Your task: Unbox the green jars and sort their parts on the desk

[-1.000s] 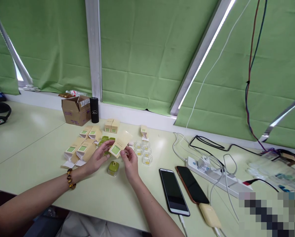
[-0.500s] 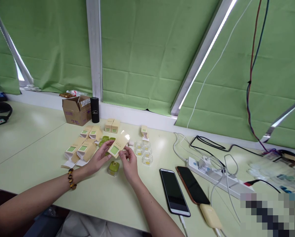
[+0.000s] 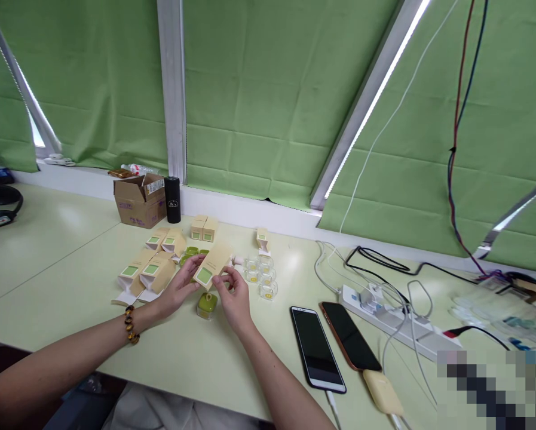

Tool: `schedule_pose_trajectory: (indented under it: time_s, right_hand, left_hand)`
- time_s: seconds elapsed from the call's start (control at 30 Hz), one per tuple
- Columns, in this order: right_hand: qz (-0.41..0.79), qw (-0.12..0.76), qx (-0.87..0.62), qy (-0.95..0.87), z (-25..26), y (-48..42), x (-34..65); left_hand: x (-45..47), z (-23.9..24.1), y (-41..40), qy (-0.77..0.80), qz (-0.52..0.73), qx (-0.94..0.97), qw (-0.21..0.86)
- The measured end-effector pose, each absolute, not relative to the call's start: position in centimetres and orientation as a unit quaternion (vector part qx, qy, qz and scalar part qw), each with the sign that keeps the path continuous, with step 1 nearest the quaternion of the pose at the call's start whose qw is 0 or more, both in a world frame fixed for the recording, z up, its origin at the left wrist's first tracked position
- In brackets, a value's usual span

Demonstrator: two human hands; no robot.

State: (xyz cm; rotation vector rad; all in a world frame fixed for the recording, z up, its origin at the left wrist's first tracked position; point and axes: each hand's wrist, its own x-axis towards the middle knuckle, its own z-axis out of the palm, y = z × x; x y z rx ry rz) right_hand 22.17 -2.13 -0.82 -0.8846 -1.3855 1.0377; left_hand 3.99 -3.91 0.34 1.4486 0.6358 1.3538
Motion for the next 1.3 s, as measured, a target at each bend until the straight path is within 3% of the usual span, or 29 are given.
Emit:
schedule_pose_trajectory:
  time_s: [0.7, 1.0, 1.3]
  right_hand:
    - [0.463, 0.580, -0.377, -0.555, 0.0, -2.0, 22.6]
    - [0.478, 0.587, -0.362, -0.544, 0.0, -2.1, 22.4]
    - [0.485, 0.602, -0.349, -0.529, 0.2, -2.0, 22.4]
  left_hand:
    - [4.0, 0.7, -4.6, 0.270, 0.539, 0.647, 0.467]
    - [4.3, 0.9, -4.7, 0.374, 0.548, 0.672, 0.330]
    - [4.2, 0.2, -4.9, 0.358, 0.572, 0.665, 0.321]
